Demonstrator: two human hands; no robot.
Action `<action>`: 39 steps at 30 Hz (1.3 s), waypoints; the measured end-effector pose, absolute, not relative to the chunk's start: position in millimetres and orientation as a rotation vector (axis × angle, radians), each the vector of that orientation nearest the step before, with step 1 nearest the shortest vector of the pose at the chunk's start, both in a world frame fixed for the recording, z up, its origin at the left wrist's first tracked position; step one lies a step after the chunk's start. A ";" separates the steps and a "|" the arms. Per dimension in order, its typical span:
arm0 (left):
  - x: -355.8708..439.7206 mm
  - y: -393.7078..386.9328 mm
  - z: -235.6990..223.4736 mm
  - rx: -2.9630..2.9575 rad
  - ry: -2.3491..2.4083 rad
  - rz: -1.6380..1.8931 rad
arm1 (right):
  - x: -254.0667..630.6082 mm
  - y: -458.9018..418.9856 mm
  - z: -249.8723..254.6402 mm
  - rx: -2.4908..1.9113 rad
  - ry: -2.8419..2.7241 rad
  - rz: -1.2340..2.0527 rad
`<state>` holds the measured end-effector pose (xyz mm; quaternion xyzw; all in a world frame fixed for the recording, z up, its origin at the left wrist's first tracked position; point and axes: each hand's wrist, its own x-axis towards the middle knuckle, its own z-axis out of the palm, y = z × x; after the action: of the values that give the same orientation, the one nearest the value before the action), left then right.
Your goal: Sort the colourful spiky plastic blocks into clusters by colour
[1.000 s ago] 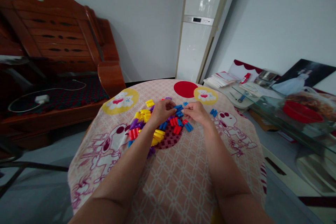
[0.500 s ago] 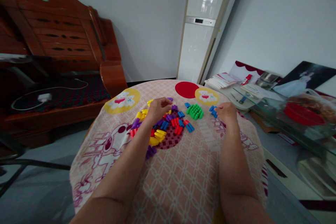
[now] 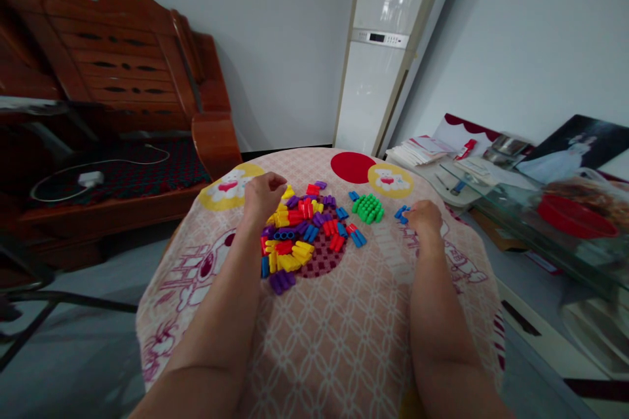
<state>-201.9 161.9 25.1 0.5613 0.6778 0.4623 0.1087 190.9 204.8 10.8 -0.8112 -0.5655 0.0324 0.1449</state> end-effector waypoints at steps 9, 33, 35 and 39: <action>-266.4 150.8 15.2 1.812 1.949 0.685 | 179.2 201.6 22.0 -2.088 -1.636 -0.045; -203.5 148.2 29.9 2.083 1.692 0.439 | 148.2 201.2 30.0 -1.774 -1.659 0.279; -206.1 149.8 31.8 2.036 1.602 0.586 | 130.7 195.8 31.4 -1.658 -1.706 0.448; -188.5 150.5 38.5 1.842 1.369 1.019 | 83.8 176.5 31.1 -1.352 -1.835 0.908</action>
<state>-188.5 150.5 38.5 0.6973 0.5185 0.3857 0.3101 83.8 176.5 31.1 -0.5189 -0.7040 0.3483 0.3374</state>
